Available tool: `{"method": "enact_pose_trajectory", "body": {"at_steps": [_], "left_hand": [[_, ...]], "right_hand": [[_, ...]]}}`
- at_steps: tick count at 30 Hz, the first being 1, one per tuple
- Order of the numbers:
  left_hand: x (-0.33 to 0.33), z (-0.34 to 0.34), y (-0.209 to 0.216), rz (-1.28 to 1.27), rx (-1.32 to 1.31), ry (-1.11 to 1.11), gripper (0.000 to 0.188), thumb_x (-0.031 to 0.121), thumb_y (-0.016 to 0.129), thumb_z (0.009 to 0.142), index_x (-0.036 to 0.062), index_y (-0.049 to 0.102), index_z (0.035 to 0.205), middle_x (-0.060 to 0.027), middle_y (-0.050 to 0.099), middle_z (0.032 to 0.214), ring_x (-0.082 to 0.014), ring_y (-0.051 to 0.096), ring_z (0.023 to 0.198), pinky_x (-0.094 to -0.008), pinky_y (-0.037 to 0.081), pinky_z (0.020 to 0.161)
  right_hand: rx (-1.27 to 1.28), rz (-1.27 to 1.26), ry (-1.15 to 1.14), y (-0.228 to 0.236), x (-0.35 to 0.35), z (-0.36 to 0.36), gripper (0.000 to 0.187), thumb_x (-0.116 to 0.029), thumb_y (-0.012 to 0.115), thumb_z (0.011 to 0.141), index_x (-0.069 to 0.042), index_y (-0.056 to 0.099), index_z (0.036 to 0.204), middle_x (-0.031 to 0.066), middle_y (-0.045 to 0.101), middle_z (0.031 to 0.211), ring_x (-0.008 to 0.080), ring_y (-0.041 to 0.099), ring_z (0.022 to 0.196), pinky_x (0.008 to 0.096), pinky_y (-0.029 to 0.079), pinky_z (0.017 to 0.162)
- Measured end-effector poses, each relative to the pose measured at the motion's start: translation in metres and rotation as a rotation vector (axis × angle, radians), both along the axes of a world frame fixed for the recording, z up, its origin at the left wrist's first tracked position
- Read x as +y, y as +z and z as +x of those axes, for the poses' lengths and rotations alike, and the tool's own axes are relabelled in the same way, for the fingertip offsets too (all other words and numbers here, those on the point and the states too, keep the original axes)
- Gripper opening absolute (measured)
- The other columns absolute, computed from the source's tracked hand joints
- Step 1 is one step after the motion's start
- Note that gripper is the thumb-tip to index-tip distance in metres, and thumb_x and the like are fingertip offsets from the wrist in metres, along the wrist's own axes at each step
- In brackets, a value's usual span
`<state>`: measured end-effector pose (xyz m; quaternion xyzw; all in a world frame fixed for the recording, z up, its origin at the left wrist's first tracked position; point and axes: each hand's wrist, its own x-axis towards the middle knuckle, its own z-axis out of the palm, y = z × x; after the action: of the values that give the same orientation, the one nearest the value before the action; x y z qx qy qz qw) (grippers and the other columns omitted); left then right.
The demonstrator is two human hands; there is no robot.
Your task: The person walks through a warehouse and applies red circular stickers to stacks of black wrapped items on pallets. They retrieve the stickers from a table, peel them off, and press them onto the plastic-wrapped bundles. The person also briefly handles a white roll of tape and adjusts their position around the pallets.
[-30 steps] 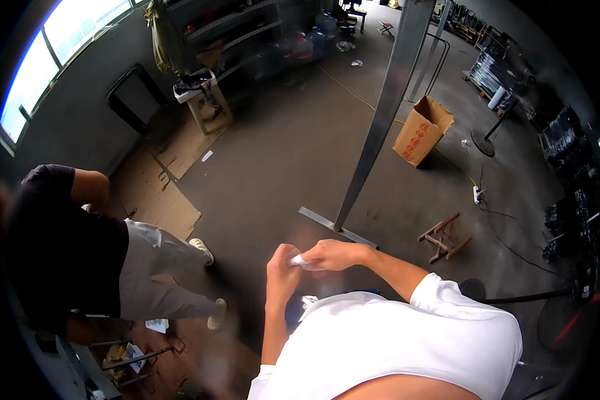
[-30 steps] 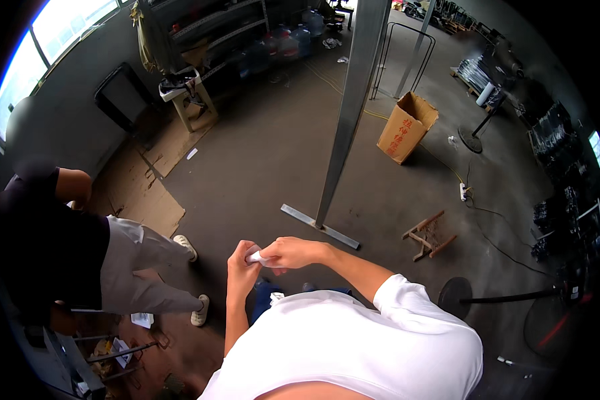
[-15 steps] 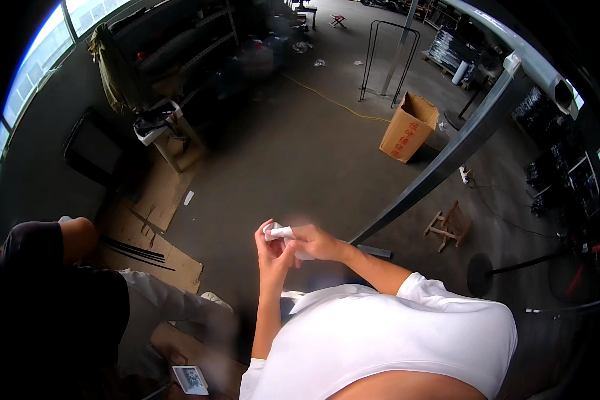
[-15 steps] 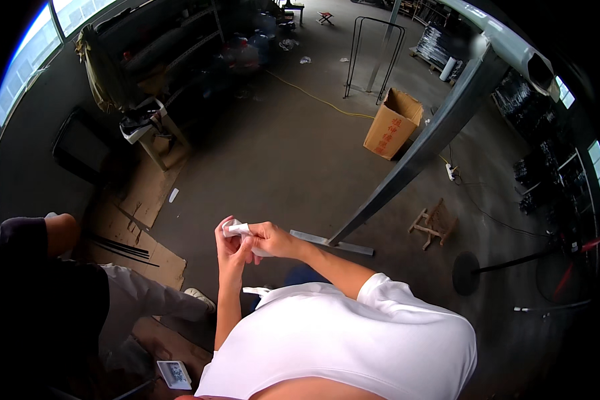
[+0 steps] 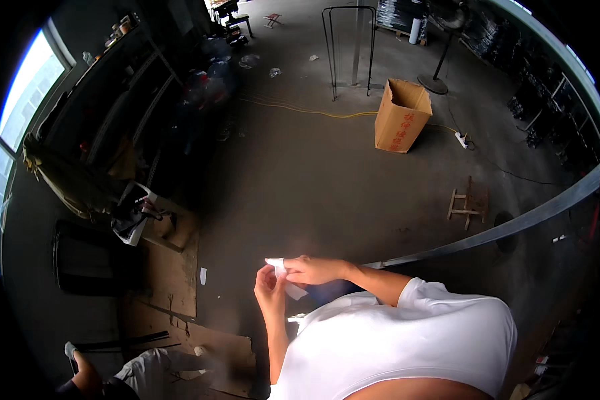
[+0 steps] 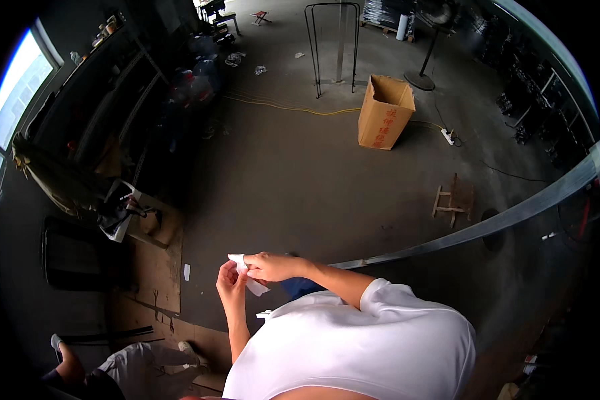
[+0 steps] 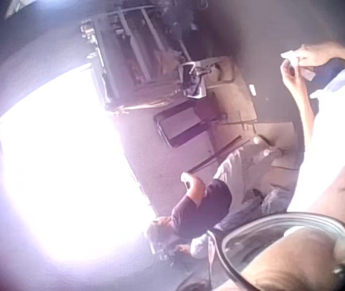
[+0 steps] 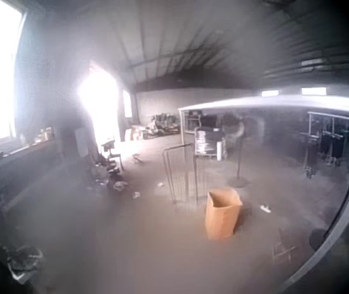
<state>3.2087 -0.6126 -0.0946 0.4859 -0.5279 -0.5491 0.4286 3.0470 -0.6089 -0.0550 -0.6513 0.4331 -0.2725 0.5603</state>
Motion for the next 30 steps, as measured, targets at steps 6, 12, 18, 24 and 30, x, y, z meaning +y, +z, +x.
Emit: {"method": "enact_pose_trajectory", "body": {"at_steps": [6,12,18,24,30], "left_hand": [[-0.169,0.007,0.018,-0.14,-0.052,-0.026,0.01,0.009,0.059,0.083,-0.0002,0.056,0.081,0.0027,0.053,0.072,-0.0045,0.043,0.064,-0.0182,0.035,0.058],[-0.295,-0.06,0.041,-0.074,0.124,-0.008,0.007,0.007,0.054,0.085,0.001,0.057,0.088,-0.0065,0.055,0.108,-0.0128,0.051,0.096,-0.0275,0.037,0.088],[-0.45,-0.098,0.028,-0.177,0.318,-0.397,0.005,0.001,0.057,0.075,0.0028,0.054,0.072,-0.0155,0.041,0.131,-0.0254,0.032,0.125,-0.0356,0.029,0.098],[-0.598,-0.121,0.054,0.047,0.529,-0.744,0.001,0.002,0.054,0.084,0.0017,0.053,0.084,-0.0113,0.049,0.117,-0.0151,0.05,0.099,-0.0296,0.042,0.082],[-0.705,-0.168,0.063,-0.256,-0.148,-0.777,0.026,0.008,0.058,0.084,0.0004,0.042,0.103,-0.0119,0.06,0.083,-0.0178,0.059,0.082,-0.0325,0.046,0.071]], "right_hand": [[0.292,-0.442,-0.246,-0.015,-0.154,0.006,0.02,-0.021,0.041,0.091,-0.003,0.048,0.091,0.0156,0.055,0.059,0.0325,0.056,0.057,0.0411,0.043,0.054],[0.072,-0.414,-0.439,0.0,-0.263,-0.021,0.026,-0.024,0.042,0.092,-0.001,0.05,0.083,0.017,0.055,0.059,0.0334,0.054,0.054,0.0409,0.041,0.05],[-0.076,-0.225,-0.642,0.001,-0.384,-0.07,0.028,-0.026,0.055,0.086,-0.002,0.063,0.074,0.0042,0.055,0.053,0.0101,0.053,0.049,0.0267,0.04,0.047],[-0.253,-0.23,-0.76,0.036,-0.52,-0.093,0.023,-0.02,0.058,0.085,0.001,0.061,0.076,0.0005,0.052,0.068,0.0069,0.051,0.058,0.0212,0.039,0.048],[-0.497,-0.167,-0.959,0.016,-0.634,-0.137,0.014,-0.015,0.056,0.087,-0.001,0.054,0.087,-0.0002,0.052,0.068,0.003,0.047,0.052,0.0164,0.038,0.047]]}}
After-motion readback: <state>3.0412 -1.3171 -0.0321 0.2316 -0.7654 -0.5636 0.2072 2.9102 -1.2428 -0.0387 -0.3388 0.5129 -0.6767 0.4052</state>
